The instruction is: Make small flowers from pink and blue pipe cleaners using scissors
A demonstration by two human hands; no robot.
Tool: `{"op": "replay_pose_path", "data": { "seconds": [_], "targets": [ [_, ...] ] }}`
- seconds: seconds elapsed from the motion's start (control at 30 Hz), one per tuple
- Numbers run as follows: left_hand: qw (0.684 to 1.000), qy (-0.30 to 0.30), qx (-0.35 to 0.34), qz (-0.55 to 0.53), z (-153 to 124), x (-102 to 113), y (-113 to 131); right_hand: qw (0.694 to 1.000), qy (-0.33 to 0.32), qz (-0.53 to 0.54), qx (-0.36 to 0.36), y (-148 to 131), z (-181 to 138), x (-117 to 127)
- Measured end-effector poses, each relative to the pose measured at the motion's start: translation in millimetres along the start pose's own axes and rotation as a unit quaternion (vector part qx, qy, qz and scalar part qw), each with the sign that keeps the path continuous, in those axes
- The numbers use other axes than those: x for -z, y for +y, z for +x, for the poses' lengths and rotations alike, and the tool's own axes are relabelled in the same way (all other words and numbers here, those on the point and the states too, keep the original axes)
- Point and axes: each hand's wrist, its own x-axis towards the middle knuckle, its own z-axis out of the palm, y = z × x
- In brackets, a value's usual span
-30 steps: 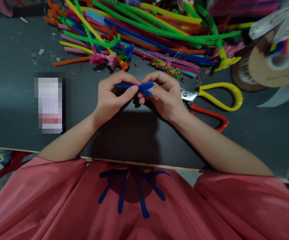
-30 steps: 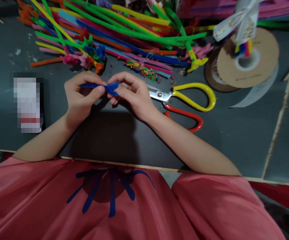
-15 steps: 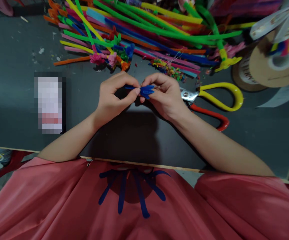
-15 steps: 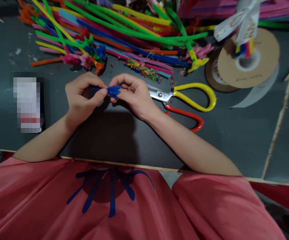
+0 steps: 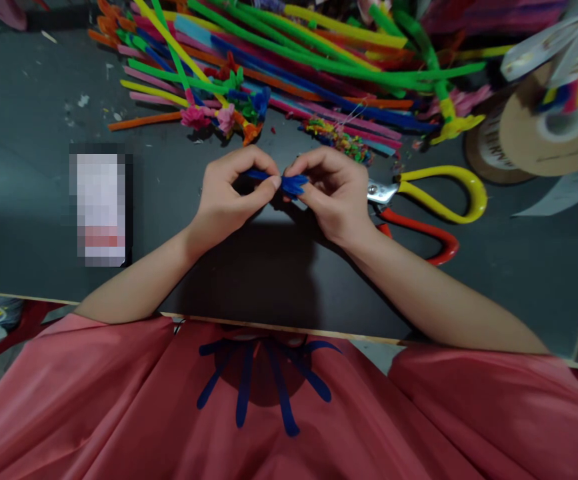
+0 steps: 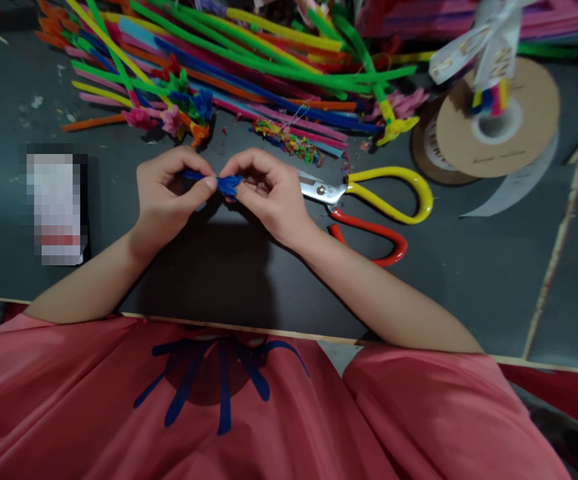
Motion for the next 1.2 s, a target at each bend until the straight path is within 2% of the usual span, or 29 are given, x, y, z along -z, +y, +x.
{"op": "replay_pose_path", "data": {
  "seconds": [0.17, 0.57, 0.9, 1.07, 1.2],
  "targets": [
    [1.000, 0.013, 0.020, 0.001, -2, -2, 4, 1.000, 0.008, -0.025, 0.018, -2, -2, -1],
    [0.997, 0.064, 0.032, -0.001, -1, -2, -3, 0.996, -0.047, 0.075, 0.025, -1, 1, 0],
    [0.998, 0.058, 0.032, -0.001, -1, -2, -2, 0.998, -0.018, -0.024, 0.048, 1, 1, 0],
    [0.991, 0.051, 0.062, -0.111, -3, -5, -4, 0.996, 0.000, -0.017, 0.085, 9, 3, 0],
    [0.986, 0.056, 0.038, -0.151, -3, -9, -5, 0.996, -0.006, 0.009, 0.087, 11, 5, -1]
  ]
}}
